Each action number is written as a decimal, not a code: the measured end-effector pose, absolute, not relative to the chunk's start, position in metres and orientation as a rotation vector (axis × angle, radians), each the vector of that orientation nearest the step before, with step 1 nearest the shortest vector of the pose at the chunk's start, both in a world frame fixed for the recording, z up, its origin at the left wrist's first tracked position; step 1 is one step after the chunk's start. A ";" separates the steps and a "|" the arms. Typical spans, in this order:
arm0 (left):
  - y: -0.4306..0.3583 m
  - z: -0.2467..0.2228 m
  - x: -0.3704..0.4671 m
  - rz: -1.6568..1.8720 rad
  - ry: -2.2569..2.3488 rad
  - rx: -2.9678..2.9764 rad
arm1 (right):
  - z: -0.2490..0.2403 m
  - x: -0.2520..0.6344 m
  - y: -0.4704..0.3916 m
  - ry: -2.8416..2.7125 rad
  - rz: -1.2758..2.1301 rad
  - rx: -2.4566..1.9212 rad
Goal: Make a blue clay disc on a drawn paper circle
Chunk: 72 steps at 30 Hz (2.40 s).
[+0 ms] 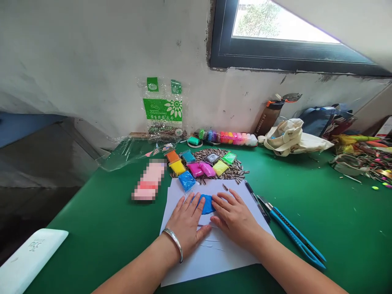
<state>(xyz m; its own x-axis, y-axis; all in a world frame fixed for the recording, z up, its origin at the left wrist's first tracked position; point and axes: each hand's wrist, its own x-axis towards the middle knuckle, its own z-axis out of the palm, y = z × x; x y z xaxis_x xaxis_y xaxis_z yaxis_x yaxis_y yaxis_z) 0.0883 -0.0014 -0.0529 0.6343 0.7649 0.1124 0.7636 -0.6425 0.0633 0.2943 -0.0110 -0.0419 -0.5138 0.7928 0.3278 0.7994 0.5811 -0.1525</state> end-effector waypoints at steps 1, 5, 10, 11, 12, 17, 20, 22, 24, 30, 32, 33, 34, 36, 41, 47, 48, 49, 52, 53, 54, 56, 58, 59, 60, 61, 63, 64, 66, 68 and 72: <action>-0.001 -0.053 0.088 0.196 1.324 2.830 | -0.041 0.295 -0.011 -2.452 -0.023 -1.288; -0.002 -0.052 0.089 0.166 1.333 2.819 | -0.035 0.296 -0.013 -2.414 -0.017 -1.257; -0.002 -0.052 0.089 0.192 1.331 2.821 | -0.036 0.294 -0.012 -2.394 -0.019 -1.243; -0.002 -0.052 0.089 0.195 1.328 2.823 | -0.036 0.294 -0.012 -2.398 -0.013 -1.253; -0.002 -0.052 0.089 0.196 1.328 2.823 | -0.037 0.294 -0.011 -2.401 -0.005 -1.261; -0.002 -0.053 0.089 0.161 1.331 2.809 | -0.034 0.296 -0.013 -2.385 0.017 -1.218; -0.002 -0.053 0.088 0.187 1.314 2.800 | -0.031 0.294 -0.015 -2.431 0.039 -1.141; -0.002 -0.053 0.086 0.226 1.288 2.793 | -0.031 0.291 -0.015 -2.487 0.086 -1.100; -0.002 -0.054 0.084 0.267 1.259 2.783 | -0.031 0.289 -0.015 -2.503 0.124 -1.086; 0.001 -0.057 0.080 0.298 1.243 2.741 | -0.031 0.287 -0.015 -2.554 0.154 -1.099; 0.001 -0.057 0.080 0.278 1.247 2.739 | -0.031 0.286 -0.014 -2.585 0.170 -1.122; 0.001 -0.057 0.081 0.265 1.246 2.742 | -0.030 0.286 -0.014 -2.598 0.185 -1.130; 0.001 -0.057 0.081 0.246 1.246 2.746 | -0.030 0.285 -0.014 -2.607 0.201 -1.136; 0.001 -0.056 0.081 0.199 1.249 2.754 | -0.030 0.285 -0.013 -2.612 0.226 -1.148; 0.001 -0.053 0.080 0.158 1.248 2.772 | -0.027 0.289 -0.013 -2.614 0.277 -1.152; 0.001 -0.051 0.081 0.125 1.245 2.805 | -0.029 0.288 -0.014 -2.590 0.275 -1.156; 0.001 -0.051 0.081 0.122 1.245 2.813 | -0.029 0.288 -0.014 -2.581 0.274 -1.147; 0.001 -0.052 0.081 0.125 1.246 2.823 | -0.030 0.288 -0.014 -2.571 0.273 -1.136; 0.001 -0.052 0.082 0.147 1.243 2.841 | -0.030 0.290 -0.012 -2.539 0.277 -1.101; 0.000 -0.052 0.082 0.147 1.242 2.843 | -0.030 0.291 -0.012 -2.526 0.281 -1.102; 0.000 -0.052 0.082 0.145 1.243 2.843 | -0.030 0.293 -0.012 -2.515 0.283 -1.103; -0.001 -0.051 0.082 0.149 1.243 2.843 | -0.030 0.295 -0.012 -2.503 0.278 -1.110; -0.001 -0.051 0.082 0.165 1.241 2.846 | -0.031 0.296 -0.011 -2.507 0.269 -1.117; -0.002 -0.051 0.082 0.168 1.240 2.846 | -0.032 0.295 -0.011 -2.509 0.265 -1.117; -0.002 -0.050 0.083 0.165 1.238 2.845 | -0.032 0.295 -0.011 -2.506 0.262 -1.119; -0.002 -0.050 0.083 0.158 1.236 2.842 | -0.032 0.294 -0.010 -2.501 0.261 -1.120; -0.001 -0.049 0.083 0.137 1.225 2.835 | -0.031 0.292 -0.010 -2.475 0.261 -1.104; 0.000 -0.049 0.083 0.132 1.216 2.833 | -0.031 0.292 -0.011 -2.455 0.267 -1.093; 0.001 -0.049 0.083 0.130 1.198 2.831 | -0.032 0.291 -0.011 -2.399 0.282 -1.075; 0.002 -0.049 0.083 0.138 1.191 2.826 | -0.033 0.292 -0.011 -2.329 0.293 -1.074; 0.001 -0.050 0.081 0.165 1.190 2.791 | -0.033 0.301 0.003 -2.188 0.206 -1.227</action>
